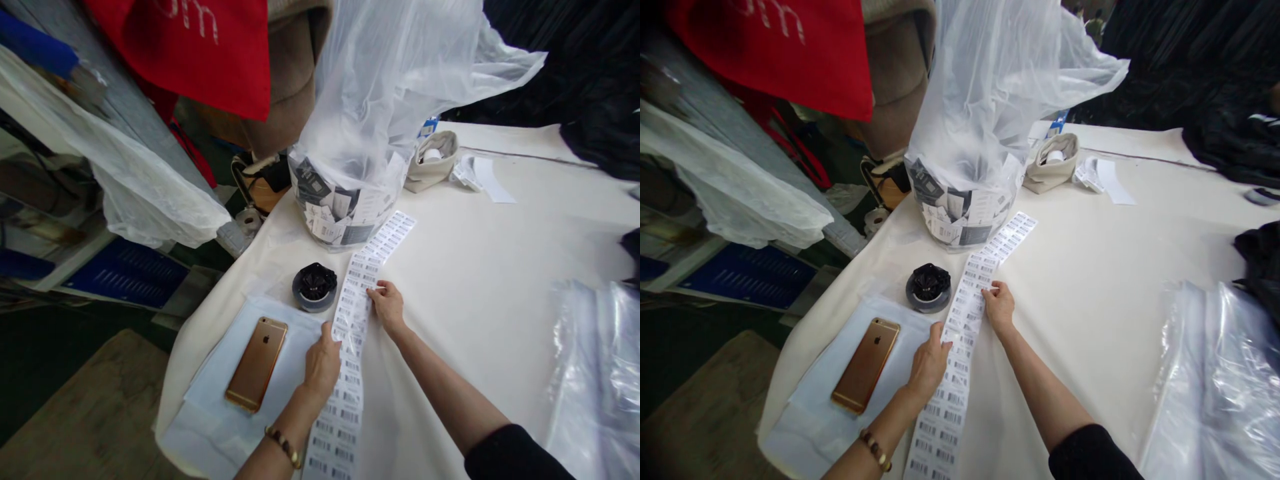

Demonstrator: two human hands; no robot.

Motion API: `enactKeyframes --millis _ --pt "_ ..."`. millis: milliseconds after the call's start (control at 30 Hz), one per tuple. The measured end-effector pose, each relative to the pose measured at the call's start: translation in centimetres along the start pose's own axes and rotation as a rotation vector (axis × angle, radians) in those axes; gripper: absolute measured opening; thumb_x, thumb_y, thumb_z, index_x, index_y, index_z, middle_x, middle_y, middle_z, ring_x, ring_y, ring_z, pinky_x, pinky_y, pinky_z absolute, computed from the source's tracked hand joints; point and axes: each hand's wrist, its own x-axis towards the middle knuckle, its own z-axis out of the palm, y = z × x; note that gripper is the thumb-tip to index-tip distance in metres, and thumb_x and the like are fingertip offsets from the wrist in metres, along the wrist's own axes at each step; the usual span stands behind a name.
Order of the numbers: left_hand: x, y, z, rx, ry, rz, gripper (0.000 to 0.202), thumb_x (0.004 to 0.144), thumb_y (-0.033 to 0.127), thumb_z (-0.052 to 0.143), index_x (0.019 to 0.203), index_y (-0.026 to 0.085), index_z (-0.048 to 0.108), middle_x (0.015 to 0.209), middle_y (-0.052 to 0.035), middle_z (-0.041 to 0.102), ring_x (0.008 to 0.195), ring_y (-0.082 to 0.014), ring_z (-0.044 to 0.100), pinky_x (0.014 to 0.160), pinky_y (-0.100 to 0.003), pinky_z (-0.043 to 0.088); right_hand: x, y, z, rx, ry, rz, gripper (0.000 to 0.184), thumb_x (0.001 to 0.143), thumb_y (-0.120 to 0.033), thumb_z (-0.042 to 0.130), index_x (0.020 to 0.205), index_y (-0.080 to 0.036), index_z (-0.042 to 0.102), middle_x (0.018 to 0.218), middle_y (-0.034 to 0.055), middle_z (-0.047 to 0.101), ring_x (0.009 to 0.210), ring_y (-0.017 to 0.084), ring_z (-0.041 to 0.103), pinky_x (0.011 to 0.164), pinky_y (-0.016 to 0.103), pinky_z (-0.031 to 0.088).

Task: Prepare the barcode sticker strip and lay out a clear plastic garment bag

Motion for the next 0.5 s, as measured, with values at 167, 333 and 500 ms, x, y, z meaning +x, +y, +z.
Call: enactKeyframes --millis 167,333,500 --pt "-0.4 0.0 0.5 0.504 -0.013 0.211 0.037 0.090 0.015 0.038 0.126 0.023 0.042 0.100 -0.0076 0.062 0.085 -0.0192 0.063 0.067 -0.026 0.046 0.7 0.3 0.1 -0.127 0.020 -0.033 0.030 0.061 -0.028 0.059 0.090 -0.021 0.054 0.057 -0.0057 0.057 0.060 0.018 0.058 0.059 0.030 0.043" --pt "-0.4 -0.3 0.7 0.805 0.028 0.337 0.045 0.087 0.006 0.035 0.128 0.022 0.042 0.095 -0.0075 0.058 0.069 -0.0147 0.063 0.058 -0.022 0.047 1.2 0.6 0.3 -0.226 0.012 -0.073 0.029 0.064 -0.029 0.059 0.091 -0.020 0.054 0.059 -0.0047 0.058 0.061 0.018 0.058 0.062 0.030 0.044" --pt "-0.4 0.2 0.7 0.928 0.014 0.358 0.052 0.084 0.001 0.037 0.132 0.020 0.038 0.094 -0.0087 0.057 0.067 -0.0133 0.062 0.057 -0.022 0.047 0.5 0.1 -0.6 -0.306 0.024 -0.202 0.037 0.073 -0.034 0.052 0.106 -0.017 0.052 0.078 0.0026 0.062 0.069 0.020 0.058 0.068 0.036 0.046"
